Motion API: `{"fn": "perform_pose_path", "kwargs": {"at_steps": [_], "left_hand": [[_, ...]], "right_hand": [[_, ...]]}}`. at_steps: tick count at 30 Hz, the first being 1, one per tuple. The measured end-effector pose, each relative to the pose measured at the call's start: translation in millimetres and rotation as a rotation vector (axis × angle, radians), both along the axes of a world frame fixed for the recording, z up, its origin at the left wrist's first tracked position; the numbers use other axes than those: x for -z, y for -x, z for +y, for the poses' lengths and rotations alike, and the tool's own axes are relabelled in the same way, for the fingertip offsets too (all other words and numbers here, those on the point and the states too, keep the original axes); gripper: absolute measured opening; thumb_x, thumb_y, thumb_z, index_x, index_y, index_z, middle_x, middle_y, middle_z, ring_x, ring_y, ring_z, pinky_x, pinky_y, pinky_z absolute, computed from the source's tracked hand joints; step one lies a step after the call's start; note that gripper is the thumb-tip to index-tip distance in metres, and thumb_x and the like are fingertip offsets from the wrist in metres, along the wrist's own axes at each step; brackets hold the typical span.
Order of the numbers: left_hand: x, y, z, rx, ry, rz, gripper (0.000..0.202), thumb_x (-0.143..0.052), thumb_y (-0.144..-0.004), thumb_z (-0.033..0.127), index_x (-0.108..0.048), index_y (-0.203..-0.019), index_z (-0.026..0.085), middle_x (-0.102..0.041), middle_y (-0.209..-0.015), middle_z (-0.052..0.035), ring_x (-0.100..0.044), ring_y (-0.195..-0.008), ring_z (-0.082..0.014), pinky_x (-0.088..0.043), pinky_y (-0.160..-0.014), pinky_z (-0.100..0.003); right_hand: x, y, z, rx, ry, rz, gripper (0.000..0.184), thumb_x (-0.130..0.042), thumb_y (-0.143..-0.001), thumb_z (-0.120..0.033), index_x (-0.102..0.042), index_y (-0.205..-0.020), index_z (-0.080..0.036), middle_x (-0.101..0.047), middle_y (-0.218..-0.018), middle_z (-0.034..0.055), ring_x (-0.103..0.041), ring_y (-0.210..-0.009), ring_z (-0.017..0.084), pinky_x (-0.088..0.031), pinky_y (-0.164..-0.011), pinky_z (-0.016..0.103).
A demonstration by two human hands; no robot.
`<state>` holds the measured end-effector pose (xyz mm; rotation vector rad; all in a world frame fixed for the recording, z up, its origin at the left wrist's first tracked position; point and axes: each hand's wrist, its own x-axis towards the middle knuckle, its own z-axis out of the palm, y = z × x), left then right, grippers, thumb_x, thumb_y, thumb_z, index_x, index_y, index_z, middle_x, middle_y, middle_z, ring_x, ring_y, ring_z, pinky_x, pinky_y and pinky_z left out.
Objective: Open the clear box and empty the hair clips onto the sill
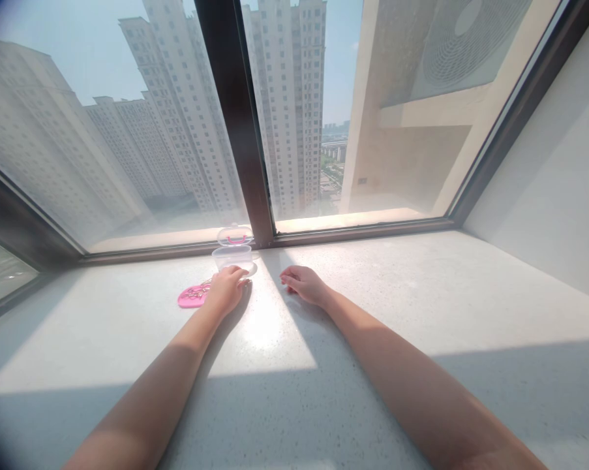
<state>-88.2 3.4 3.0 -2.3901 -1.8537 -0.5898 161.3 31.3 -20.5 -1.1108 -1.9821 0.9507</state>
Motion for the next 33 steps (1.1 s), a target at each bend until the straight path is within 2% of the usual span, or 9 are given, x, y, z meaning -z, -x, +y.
{"fn": "perform_pose_path", "kwargs": {"at_steps": [3, 6, 9, 13, 17, 23, 28, 30, 33], "left_hand": [[-4.0, -11.6, -5.3, 0.082, 0.002, -0.036, 0.022, -0.051, -0.089, 0.018, -0.066, -0.105, 0.019, -0.065, -0.109, -0.011, -0.057, -0.104, -0.0272, -0.042, -0.086, -0.037], [-5.8, -27.0, -12.6, 0.156, 0.044, -0.079, 0.023, -0.046, -0.095, 0.033, -0.063, -0.09, 0.019, -0.065, -0.09, -0.0062, -0.059, -0.081, -0.0206, -0.041, -0.069, -0.03], [-3.1, -41.5, -20.1, 0.235, 0.105, -0.107, 0.037, -0.038, -0.098, 0.038, -0.058, -0.073, 0.019, -0.06, -0.07, -0.0019, -0.054, -0.065, -0.0165, -0.038, -0.062, -0.027], [3.5, -52.5, -27.7, 0.328, 0.161, -0.096, 0.034, -0.046, -0.093, 0.036, -0.054, -0.065, 0.02, -0.058, -0.066, -0.0011, -0.051, -0.063, -0.0159, -0.034, -0.06, -0.027], [7.5, -54.7, -30.2, 0.363, 0.193, -0.075, 0.029, -0.051, -0.089, 0.033, -0.054, -0.062, 0.02, -0.059, -0.067, -0.002, -0.051, -0.064, -0.0169, -0.032, -0.061, -0.027], [7.0, -54.2, -28.5, 0.36, 0.216, -0.071, 0.03, -0.05, -0.089, 0.034, -0.055, -0.063, 0.02, -0.06, -0.067, -0.0018, -0.051, -0.065, -0.0166, -0.031, -0.06, -0.027], [3.5, -51.3, -25.7, 0.361, 0.238, -0.082, 0.037, -0.047, -0.093, 0.038, -0.056, -0.062, 0.019, -0.059, -0.065, -0.0012, -0.049, -0.063, -0.0153, -0.031, -0.06, -0.026], [2.4, -47.7, -23.7, 0.35, 0.24, -0.085, 0.042, -0.043, -0.095, 0.041, -0.055, -0.061, 0.019, -0.058, -0.064, -0.0015, -0.048, -0.062, -0.0151, -0.03, -0.059, -0.026], [1.7, -40.3, -20.1, 0.325, 0.238, -0.088, 0.043, -0.043, -0.095, 0.042, -0.055, -0.06, 0.019, -0.058, -0.064, -0.0019, -0.048, -0.062, -0.0155, -0.029, -0.059, -0.027]], "right_hand": [[-2.0, -2.6, 1.1, 0.133, -0.073, -0.062, 0.036, -0.04, -0.093, -0.038, -0.061, -0.073, -0.018, -0.062, -0.064, 0.0017, -0.056, -0.058, 0.015, -0.04, -0.059, 0.026], [-3.2, -7.6, 3.5, 0.248, -0.139, -0.144, 0.038, -0.039, -0.091, -0.036, -0.052, -0.06, -0.019, -0.054, -0.058, 0.0014, -0.051, -0.061, 0.016, -0.034, -0.06, 0.027], [-2.4, -10.2, 4.4, 0.265, -0.155, -0.226, 0.039, -0.041, -0.089, -0.036, -0.046, -0.055, -0.02, -0.052, -0.056, 0.001, -0.047, -0.059, 0.015, -0.03, -0.059, 0.027], [0.1, -6.1, 2.2, 0.294, -0.163, -0.296, 0.039, -0.042, -0.089, -0.037, -0.045, -0.054, -0.02, -0.049, -0.054, 0.0, -0.041, -0.056, 0.014, -0.025, -0.054, 0.027], [2.5, 0.2, -1.8, 0.344, -0.166, -0.314, 0.04, -0.046, -0.087, -0.04, -0.041, -0.053, -0.02, -0.045, -0.052, -0.0012, -0.034, -0.052, 0.013, -0.02, -0.052, 0.028], [1.6, -3.1, -1.3, 0.322, -0.143, -0.215, 0.04, -0.048, -0.085, -0.043, -0.041, -0.053, -0.02, -0.046, -0.054, -0.0017, -0.04, -0.056, 0.014, -0.025, -0.055, 0.027], [-1.1, -19.3, -1.0, 0.197, -0.041, -0.085, 0.031, -0.056, -0.078, -0.041, -0.05, -0.058, -0.019, -0.05, -0.054, -0.0024, -0.046, -0.055, 0.014, -0.034, -0.057, 0.026], [0.7, -26.6, -2.4, 0.17, 0.018, -0.028, 0.03, -0.054, -0.08, -0.044, -0.054, -0.064, -0.019, -0.052, -0.056, -0.0017, -0.046, -0.051, 0.013, -0.035, -0.053, 0.026], [5.8, -35.6, -2.6, 0.148, 0.086, 0.053, 0.04, -0.041, -0.087, -0.051, -0.057, -0.071, -0.018, -0.056, -0.062, 0.0016, -0.05, -0.05, 0.013, -0.038, -0.051, 0.026]]}}
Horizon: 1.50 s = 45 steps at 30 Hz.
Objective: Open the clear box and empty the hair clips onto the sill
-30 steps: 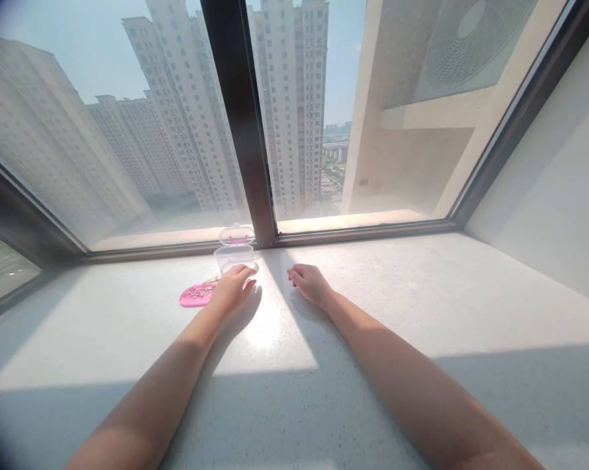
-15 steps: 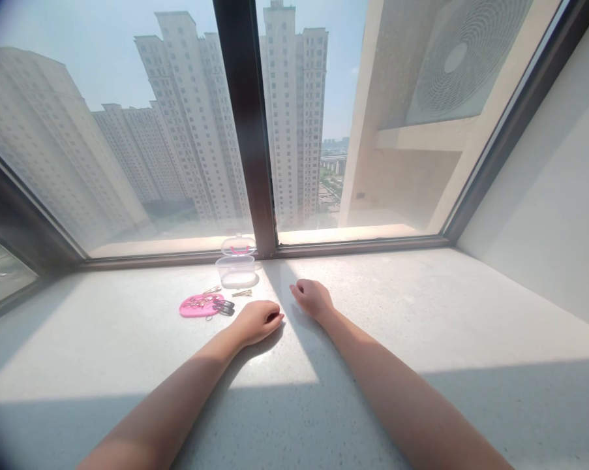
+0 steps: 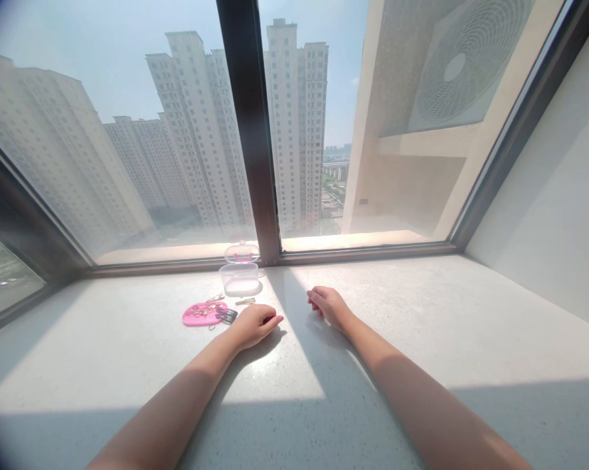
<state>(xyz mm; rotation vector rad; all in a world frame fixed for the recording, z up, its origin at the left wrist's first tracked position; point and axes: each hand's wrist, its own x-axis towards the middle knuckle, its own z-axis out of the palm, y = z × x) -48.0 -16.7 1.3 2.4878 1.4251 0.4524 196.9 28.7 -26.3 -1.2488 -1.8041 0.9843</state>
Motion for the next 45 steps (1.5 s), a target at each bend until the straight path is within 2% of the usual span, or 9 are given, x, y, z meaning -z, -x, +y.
{"fn": "perform_pose_path", "kwargs": {"at_steps": [3, 7, 11, 15, 28, 45], "left_hand": [[-0.1, 6.5, 2.9, -0.026, 0.001, 0.005, 0.042, -0.045, -0.094, 0.041, -0.055, -0.06, 0.019, -0.059, -0.065, -0.002, -0.049, -0.062, -0.0159, -0.03, -0.06, -0.027], [-0.6, 8.2, 4.5, -0.051, 0.014, 0.025, 0.036, -0.049, -0.091, 0.04, -0.057, -0.063, 0.02, -0.061, -0.067, -0.0022, -0.051, -0.063, -0.0167, -0.03, -0.059, -0.027], [-0.8, 5.1, 6.0, -0.074, 0.022, 0.045, 0.032, -0.052, -0.089, 0.04, -0.058, -0.065, 0.02, -0.064, -0.069, -0.003, -0.053, -0.065, -0.0178, -0.03, -0.058, -0.027], [-2.1, 3.3, 7.7, -0.087, 0.029, 0.055, 0.032, -0.052, -0.088, 0.039, -0.057, -0.063, 0.02, -0.063, -0.067, -0.0027, -0.053, -0.064, -0.0178, -0.029, -0.057, -0.027], [-1.7, 3.3, 9.7, -0.087, 0.03, 0.053, 0.031, -0.052, -0.088, 0.039, -0.057, -0.063, 0.021, -0.063, -0.066, -0.0016, -0.053, -0.063, -0.0177, -0.029, -0.058, -0.028], [0.9, 6.1, 6.6, -0.082, 0.016, 0.05, 0.029, -0.052, -0.088, 0.039, -0.055, -0.066, 0.02, -0.062, -0.068, -0.0014, -0.053, -0.064, -0.0173, -0.028, -0.057, -0.027]], "right_hand": [[4.0, -5.1, 2.1, -0.038, 0.045, 0.038, 0.041, -0.043, -0.087, -0.053, -0.061, -0.077, -0.017, -0.06, -0.068, 0.004, -0.053, -0.053, 0.014, -0.04, -0.05, 0.026], [2.6, -4.9, 1.7, -0.075, 0.061, 0.025, 0.034, -0.05, -0.086, -0.047, -0.063, -0.08, -0.016, -0.062, -0.071, 0.0037, -0.056, -0.056, 0.015, -0.041, -0.053, 0.026], [-4.3, 0.5, -4.0, -0.104, -0.013, -0.066, 0.023, -0.059, -0.081, -0.039, -0.063, -0.075, -0.017, -0.057, -0.062, -0.0008, -0.051, -0.058, 0.014, -0.038, -0.057, 0.027], [-9.1, 4.4, -8.1, -0.12, -0.146, -0.231, 0.018, -0.058, -0.081, -0.032, -0.064, -0.073, -0.017, -0.058, -0.065, -0.0002, -0.049, -0.062, 0.015, -0.036, -0.06, 0.027], [-9.0, 5.6, -9.5, -0.143, -0.213, -0.321, 0.011, -0.059, -0.08, -0.024, -0.067, -0.077, -0.017, -0.063, -0.071, 0.0021, -0.053, -0.066, 0.016, -0.039, -0.062, 0.027], [-12.3, 7.5, -10.8, -0.149, -0.255, -0.352, 0.009, -0.061, -0.079, -0.019, -0.069, -0.079, -0.016, -0.061, -0.073, 0.0025, -0.052, -0.067, 0.016, -0.038, -0.065, 0.028]]}}
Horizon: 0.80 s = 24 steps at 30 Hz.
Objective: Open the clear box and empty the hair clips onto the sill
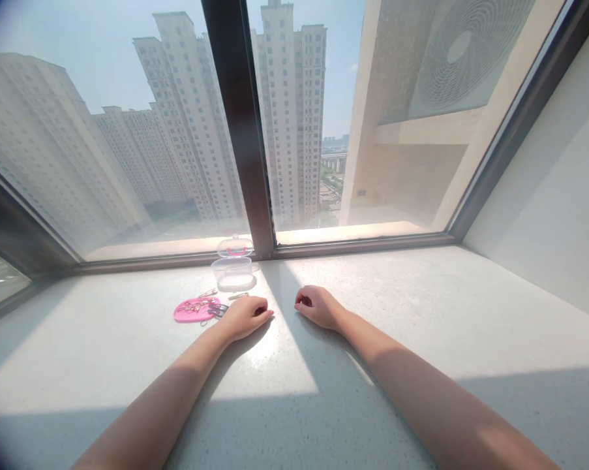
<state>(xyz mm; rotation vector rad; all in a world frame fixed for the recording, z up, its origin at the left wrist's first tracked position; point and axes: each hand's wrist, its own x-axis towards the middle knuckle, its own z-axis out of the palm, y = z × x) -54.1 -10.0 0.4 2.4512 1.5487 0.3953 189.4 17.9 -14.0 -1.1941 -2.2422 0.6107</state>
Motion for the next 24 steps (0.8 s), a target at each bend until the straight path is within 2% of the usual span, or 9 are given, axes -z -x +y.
{"fn": "perform_pose_path", "kwargs": {"at_steps": [24], "left_hand": [[1.4, 0.4, 1.5, 0.008, -0.012, -0.001, 0.03, -0.05, -0.088, 0.038, -0.052, -0.065, 0.02, -0.061, -0.068, -0.0008, -0.053, -0.065, -0.0168, -0.029, -0.058, -0.026]], "right_hand": [[4.1, 0.7, 0.7, -0.005, -0.041, 0.016, 0.008, -0.062, -0.078, -0.016, -0.07, -0.08, -0.016, -0.059, -0.07, 0.0001, -0.051, -0.065, 0.013, -0.038, -0.064, 0.025]]}}
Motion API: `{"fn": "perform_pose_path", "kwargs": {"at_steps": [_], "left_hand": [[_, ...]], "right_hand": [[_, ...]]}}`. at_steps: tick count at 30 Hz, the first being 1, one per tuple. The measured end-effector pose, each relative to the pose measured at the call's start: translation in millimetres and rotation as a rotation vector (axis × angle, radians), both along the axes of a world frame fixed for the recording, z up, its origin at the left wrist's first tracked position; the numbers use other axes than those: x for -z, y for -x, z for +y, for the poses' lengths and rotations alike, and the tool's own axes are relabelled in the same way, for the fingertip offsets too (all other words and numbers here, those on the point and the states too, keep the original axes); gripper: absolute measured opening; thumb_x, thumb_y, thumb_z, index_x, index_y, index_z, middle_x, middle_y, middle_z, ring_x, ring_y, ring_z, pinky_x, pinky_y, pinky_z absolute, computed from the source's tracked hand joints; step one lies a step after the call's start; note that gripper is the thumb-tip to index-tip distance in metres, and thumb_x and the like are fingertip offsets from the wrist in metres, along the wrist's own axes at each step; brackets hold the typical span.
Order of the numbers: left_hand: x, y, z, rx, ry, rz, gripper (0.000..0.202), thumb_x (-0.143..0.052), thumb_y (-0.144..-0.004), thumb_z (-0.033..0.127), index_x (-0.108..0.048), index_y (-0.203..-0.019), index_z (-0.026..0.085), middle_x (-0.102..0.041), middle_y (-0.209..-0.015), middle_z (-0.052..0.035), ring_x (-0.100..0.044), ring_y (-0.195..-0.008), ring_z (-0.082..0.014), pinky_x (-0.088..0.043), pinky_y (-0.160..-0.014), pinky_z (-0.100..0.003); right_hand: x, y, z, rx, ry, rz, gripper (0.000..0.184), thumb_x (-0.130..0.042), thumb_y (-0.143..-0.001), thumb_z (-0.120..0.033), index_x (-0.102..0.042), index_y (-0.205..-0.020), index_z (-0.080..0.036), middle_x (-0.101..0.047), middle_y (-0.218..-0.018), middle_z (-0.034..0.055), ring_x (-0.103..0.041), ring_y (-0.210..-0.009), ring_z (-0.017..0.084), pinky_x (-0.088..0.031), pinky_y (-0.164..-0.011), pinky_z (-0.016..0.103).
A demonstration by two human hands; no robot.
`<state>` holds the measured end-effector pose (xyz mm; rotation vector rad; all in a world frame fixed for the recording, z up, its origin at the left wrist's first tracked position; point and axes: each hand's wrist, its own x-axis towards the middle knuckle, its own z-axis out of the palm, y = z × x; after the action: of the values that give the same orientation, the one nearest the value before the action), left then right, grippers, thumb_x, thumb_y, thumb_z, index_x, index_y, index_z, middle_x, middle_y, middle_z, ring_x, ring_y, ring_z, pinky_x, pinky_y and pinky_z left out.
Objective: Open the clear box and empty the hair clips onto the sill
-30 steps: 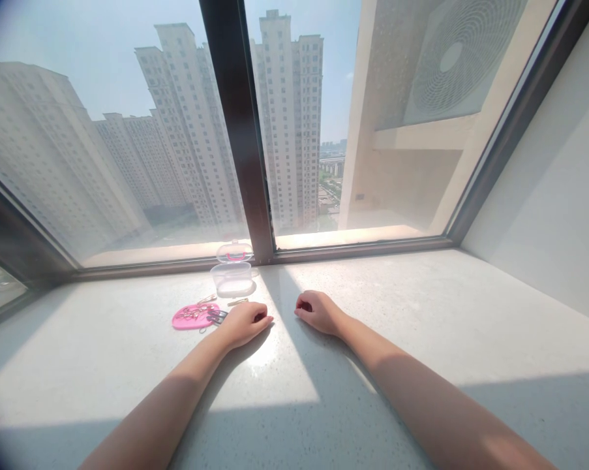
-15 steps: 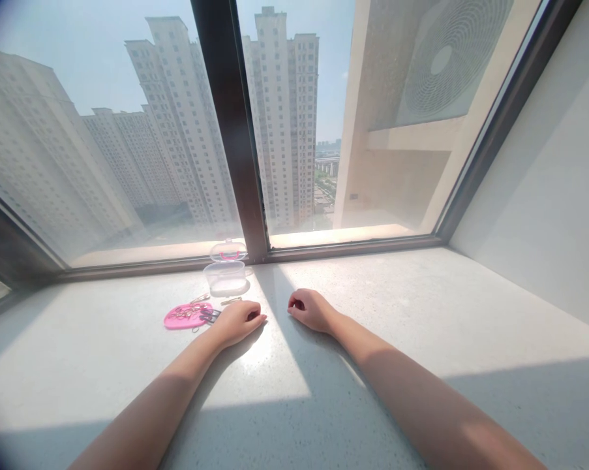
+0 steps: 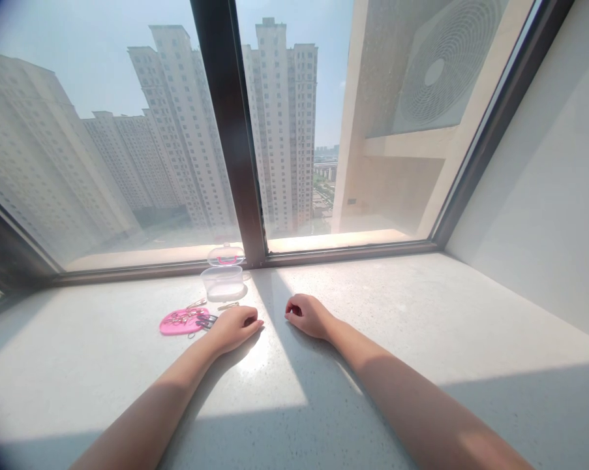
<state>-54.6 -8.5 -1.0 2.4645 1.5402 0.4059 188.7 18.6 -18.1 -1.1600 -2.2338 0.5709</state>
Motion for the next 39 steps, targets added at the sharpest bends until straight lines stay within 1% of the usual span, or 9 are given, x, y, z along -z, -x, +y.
{"fn": "perform_pose_path", "kwargs": {"at_steps": [15, 31, 39], "left_hand": [[0.4, 0.5, -0.1, -0.007, 0.009, -0.002, 0.029, -0.051, -0.088, 0.037, -0.052, -0.065, 0.02, -0.06, -0.066, -0.0002, -0.052, -0.064, -0.016, -0.028, -0.058, -0.027], [-2.5, -1.4, -0.5, -0.009, 0.02, 0.013, 0.03, -0.05, -0.089, 0.039, -0.057, -0.068, 0.02, -0.064, -0.071, -0.0022, -0.055, -0.067, -0.0182, -0.03, -0.059, -0.027], [-0.6, 0.1, 0.5, -0.009, 0.014, 0.013, 0.029, -0.05, -0.089, 0.039, -0.055, -0.067, 0.02, -0.064, -0.07, -0.0016, -0.054, -0.066, -0.0177, -0.029, -0.058, -0.027]], "right_hand": [[0.6, -0.3, -0.5, 0.002, 0.002, 0.006, 0.009, -0.063, -0.078, -0.016, -0.07, -0.084, -0.016, -0.058, -0.07, -0.0008, -0.051, -0.065, 0.013, -0.039, -0.065, 0.025], [-1.8, -1.2, -1.0, -0.008, -0.001, -0.016, 0.009, -0.063, -0.078, -0.015, -0.07, -0.082, -0.016, -0.059, -0.072, -0.0001, -0.052, -0.067, 0.014, -0.039, -0.067, 0.026], [0.7, -1.7, 0.9, -0.01, -0.003, -0.022, 0.009, -0.063, -0.078, -0.016, -0.07, -0.083, -0.017, -0.059, -0.072, 0.0, -0.052, -0.067, 0.014, -0.039, -0.067, 0.026]]}}
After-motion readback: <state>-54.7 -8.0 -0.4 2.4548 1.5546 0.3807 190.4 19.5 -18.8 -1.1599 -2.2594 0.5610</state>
